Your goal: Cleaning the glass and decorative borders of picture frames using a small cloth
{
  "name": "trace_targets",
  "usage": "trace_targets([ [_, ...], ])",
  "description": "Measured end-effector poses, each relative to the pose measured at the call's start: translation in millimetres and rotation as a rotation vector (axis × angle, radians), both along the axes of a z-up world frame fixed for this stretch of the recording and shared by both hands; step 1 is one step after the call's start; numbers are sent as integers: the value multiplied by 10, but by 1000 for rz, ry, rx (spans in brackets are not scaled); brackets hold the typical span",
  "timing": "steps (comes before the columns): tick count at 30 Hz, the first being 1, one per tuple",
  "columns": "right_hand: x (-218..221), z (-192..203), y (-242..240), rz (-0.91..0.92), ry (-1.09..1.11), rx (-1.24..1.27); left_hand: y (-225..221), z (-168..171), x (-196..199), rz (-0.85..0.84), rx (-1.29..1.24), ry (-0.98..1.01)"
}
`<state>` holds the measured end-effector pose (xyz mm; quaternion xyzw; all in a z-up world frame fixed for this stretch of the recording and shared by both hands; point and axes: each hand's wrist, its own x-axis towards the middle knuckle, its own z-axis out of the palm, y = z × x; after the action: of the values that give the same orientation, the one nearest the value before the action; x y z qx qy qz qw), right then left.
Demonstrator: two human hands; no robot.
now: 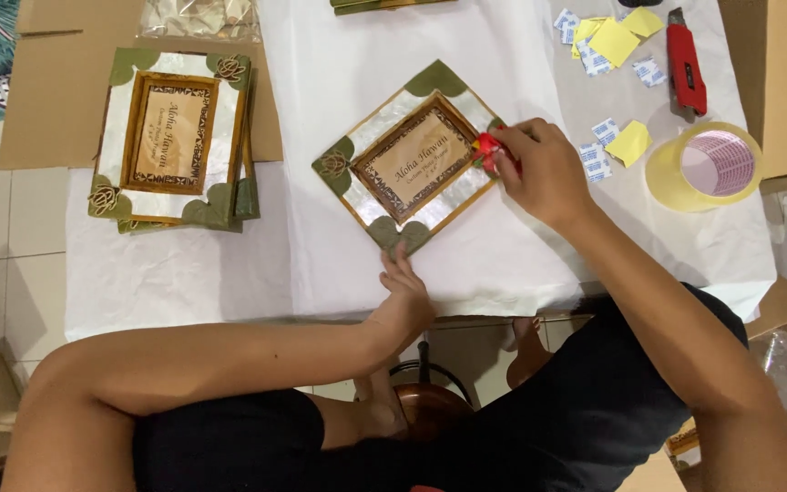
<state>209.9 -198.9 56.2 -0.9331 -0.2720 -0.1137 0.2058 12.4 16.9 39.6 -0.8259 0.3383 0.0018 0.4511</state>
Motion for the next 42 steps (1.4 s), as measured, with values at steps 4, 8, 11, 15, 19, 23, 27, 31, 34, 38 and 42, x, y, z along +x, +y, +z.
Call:
trace_targets([
  [4,-301,242,-25,-76,166,-297,26,14,55,49,-58,98],
  [8,-602,236,90,-102,249,-471,60,223,109,100,-90,119],
  [11,-811,213,179,-55,311,-527,67,363,134,-54,36,110],
  [15,-1010,278,207,-3,201,-615,-86,494,103,-107,-129,22],
  [19,-934,843,223,40,327,-491,-171,546,76,-95,-276,21],
  [23,-678,681,-1,-25,269,-484,-176,402,74,-95,-218,102],
  [27,-752,670,-9,152,479,-318,-187,376,77,-121,-168,43],
  [31,-738,431,-79,214,539,-284,-186,374,95,-175,-116,-9],
  [34,-659,208,-156,209,495,-150,-205,440,122,-186,-67,27],
  [38,-527,270,-119,182,479,-49,-310,606,265,133,-109,281],
  [42,-478,236,-91,143,445,79,-97,1115,528,383,-227,820],
])
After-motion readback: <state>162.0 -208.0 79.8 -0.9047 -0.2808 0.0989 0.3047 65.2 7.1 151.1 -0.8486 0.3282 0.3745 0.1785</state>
